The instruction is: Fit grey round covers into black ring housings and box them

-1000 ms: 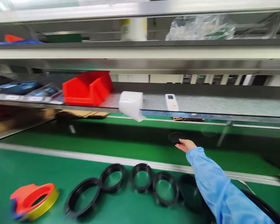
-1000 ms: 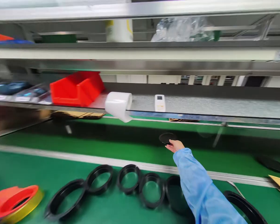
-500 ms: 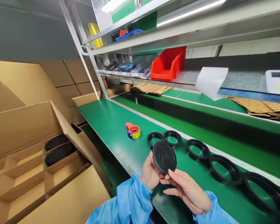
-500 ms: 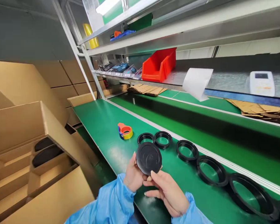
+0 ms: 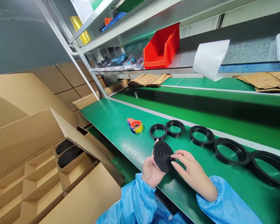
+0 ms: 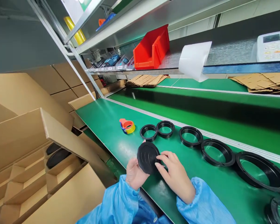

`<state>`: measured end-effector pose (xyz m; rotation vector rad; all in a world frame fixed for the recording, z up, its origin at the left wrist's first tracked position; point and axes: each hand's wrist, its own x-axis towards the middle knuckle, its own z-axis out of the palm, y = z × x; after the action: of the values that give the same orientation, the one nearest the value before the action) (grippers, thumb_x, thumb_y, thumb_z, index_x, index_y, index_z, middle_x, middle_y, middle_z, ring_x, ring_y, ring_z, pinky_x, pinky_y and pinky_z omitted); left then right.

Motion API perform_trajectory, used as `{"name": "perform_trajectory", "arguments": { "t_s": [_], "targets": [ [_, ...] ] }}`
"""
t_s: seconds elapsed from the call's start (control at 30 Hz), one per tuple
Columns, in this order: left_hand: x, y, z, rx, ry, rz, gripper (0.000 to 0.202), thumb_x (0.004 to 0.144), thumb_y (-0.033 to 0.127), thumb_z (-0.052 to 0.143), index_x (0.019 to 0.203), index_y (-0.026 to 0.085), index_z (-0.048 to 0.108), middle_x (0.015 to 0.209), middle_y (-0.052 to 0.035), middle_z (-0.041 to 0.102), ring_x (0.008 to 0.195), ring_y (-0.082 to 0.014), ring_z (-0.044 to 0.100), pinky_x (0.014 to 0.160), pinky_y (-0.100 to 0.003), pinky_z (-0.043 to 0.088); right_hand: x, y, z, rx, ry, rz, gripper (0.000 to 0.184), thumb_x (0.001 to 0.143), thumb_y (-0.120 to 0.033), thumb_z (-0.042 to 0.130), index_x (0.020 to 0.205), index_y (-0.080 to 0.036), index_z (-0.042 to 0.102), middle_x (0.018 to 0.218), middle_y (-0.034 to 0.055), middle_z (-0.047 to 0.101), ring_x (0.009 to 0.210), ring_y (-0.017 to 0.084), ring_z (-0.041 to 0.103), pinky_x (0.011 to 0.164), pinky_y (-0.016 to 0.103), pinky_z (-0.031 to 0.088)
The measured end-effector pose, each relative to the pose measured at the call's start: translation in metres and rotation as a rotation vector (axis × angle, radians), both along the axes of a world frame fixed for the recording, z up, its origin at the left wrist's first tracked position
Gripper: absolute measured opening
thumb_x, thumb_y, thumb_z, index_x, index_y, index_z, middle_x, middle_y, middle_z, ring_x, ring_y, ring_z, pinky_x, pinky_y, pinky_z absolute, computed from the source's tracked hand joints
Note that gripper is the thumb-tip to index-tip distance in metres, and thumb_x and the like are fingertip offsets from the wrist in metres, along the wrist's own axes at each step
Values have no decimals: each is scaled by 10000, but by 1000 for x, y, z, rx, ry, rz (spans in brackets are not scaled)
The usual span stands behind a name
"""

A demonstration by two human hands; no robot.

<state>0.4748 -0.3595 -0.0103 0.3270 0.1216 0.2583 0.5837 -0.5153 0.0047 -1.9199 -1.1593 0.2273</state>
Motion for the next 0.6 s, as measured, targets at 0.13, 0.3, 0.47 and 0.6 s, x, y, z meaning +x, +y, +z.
{"name": "perform_trajectory", "arguments": {
  "t_s": [0.13,0.3,0.47,0.6],
  "targets": [
    [2,-3,-6,43,49,27,486,806,538,746,1199,254,714,1239,-58,696,1253,-259,566,1195,-450,297,-6,4,-7,-42,125,66,385,1035,-449,414,1295,-223,585,1384,112,485,1090,233,604,1008,439,505],
    [-1,-4,-14,143,43,79,495,792,430,737,1249,247,694,1247,-61,694,1290,-257,542,1212,-410,277,-12,10,-14,39,177,45,448,1018,-453,429,1358,-196,571,1436,129,453,1296,263,498,1087,433,465],
    [-9,-5,-8,231,0,-37,905,672,285,792,1491,394,421,1514,1,489,1447,-298,368,1238,-474,206,-4,10,-10,116,248,-29,373,1018,-443,441,1214,-241,686,1376,93,523,1245,260,543,1048,429,498],
    [-8,-10,-6,166,102,-69,677,864,627,626,1476,406,438,1467,-3,538,1477,-270,316,1234,-494,212,6,6,-4,134,231,-24,371,1040,-412,413,1185,-259,719,1370,87,537,1230,242,555,1074,422,485]
  ]
}}
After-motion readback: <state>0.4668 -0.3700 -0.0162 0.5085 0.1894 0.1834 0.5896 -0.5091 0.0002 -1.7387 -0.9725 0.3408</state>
